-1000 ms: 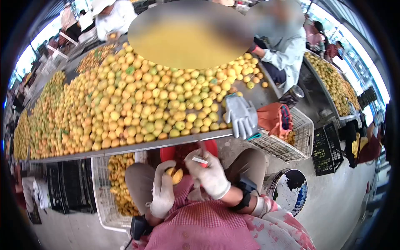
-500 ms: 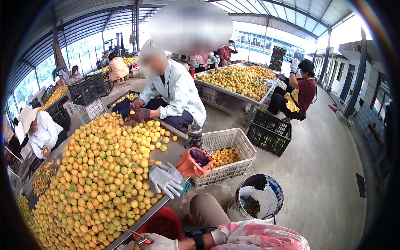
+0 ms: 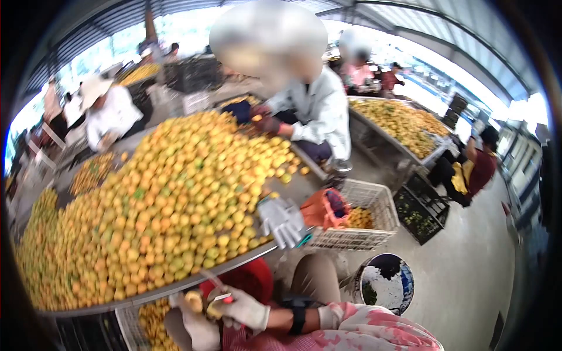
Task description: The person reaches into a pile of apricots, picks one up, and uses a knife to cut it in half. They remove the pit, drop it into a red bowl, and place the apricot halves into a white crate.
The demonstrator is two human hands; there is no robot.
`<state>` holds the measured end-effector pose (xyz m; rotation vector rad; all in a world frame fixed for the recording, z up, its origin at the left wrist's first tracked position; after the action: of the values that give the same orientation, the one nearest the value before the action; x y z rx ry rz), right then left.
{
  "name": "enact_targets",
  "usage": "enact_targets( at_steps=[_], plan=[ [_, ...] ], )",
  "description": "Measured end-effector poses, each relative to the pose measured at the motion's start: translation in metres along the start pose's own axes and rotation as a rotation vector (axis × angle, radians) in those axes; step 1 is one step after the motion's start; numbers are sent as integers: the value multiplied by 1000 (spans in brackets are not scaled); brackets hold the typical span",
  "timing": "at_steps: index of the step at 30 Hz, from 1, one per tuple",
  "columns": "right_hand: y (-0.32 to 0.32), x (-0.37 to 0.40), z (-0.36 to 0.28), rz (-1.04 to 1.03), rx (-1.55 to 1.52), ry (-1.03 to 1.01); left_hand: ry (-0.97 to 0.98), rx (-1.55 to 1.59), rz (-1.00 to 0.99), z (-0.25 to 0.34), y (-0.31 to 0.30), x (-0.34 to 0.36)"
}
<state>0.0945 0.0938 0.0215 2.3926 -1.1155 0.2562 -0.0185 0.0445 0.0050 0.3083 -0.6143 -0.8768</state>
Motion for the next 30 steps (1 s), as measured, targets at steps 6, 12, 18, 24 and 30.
enact_targets(
  at_steps=[6,12,18,24,30],
  plan=[
    [2,-12,10,-34,-35,65,199,-212,-46,20,-19,11],
    [6,-21,10,-2,29,115,-48,146,49,5,-47,1],
    [3,-41,18,49,108,148,-51,187,164,4,-69,1],
    [27,-98,45,73,245,210,123,69,301,23,-113,24],
    [123,-96,29,-357,280,-46,357,-151,405,42,-132,49]
  ],
)
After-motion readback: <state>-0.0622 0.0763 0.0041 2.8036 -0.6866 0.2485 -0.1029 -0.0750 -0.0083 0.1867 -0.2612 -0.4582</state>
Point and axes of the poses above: each hand's wrist, its own x-axis away from the middle knuckle, its own y-axis out of the palm, z = x × y, the point moved 4 cm from there along -x, towards the middle knuckle, and after that the axes turned 3 degrees about z, right-handed, at the moved point
